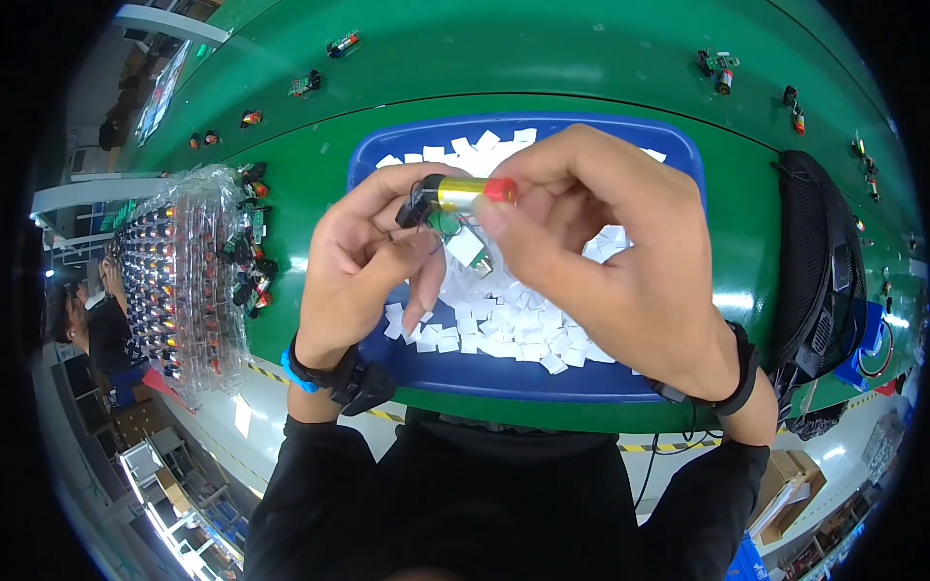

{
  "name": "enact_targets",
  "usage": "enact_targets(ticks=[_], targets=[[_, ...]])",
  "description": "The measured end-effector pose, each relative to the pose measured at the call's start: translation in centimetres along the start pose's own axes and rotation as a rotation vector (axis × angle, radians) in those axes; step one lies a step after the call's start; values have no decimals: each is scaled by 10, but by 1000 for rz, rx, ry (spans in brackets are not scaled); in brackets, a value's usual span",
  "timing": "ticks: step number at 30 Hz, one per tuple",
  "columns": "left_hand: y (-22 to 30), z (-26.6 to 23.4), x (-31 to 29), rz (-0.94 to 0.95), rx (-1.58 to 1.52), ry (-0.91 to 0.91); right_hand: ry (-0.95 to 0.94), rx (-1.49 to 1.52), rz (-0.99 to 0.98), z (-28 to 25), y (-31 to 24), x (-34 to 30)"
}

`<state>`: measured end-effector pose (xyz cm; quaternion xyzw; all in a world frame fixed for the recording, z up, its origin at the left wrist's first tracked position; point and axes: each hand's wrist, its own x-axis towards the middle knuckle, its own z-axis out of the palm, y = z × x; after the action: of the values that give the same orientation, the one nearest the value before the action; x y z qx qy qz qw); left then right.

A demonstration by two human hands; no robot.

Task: The person assembles electronic components by hand, fitting a battery and a circuit board together before placing the finished units onto a green conveyor belt.

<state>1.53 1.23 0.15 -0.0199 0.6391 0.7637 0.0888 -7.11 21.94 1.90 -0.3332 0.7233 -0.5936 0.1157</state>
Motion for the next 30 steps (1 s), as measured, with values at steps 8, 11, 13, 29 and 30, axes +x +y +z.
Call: enact_targets(ticks=[8,11,13,29,30], targets=[[6,11,4,-79,-195,68,-12,144,157,-4,11,7],[6,6,6,-106,-191,63,4,49,91,-2,13,7],[5,-2,5,-166,-195,1,4,-114,8,-1,12,8],[-8,-4,9,-133,-183,19,11,-837,-841,-1,15,8],[-7,-4,10,-134,-183,16,12,-839,-839,0,14,7]])
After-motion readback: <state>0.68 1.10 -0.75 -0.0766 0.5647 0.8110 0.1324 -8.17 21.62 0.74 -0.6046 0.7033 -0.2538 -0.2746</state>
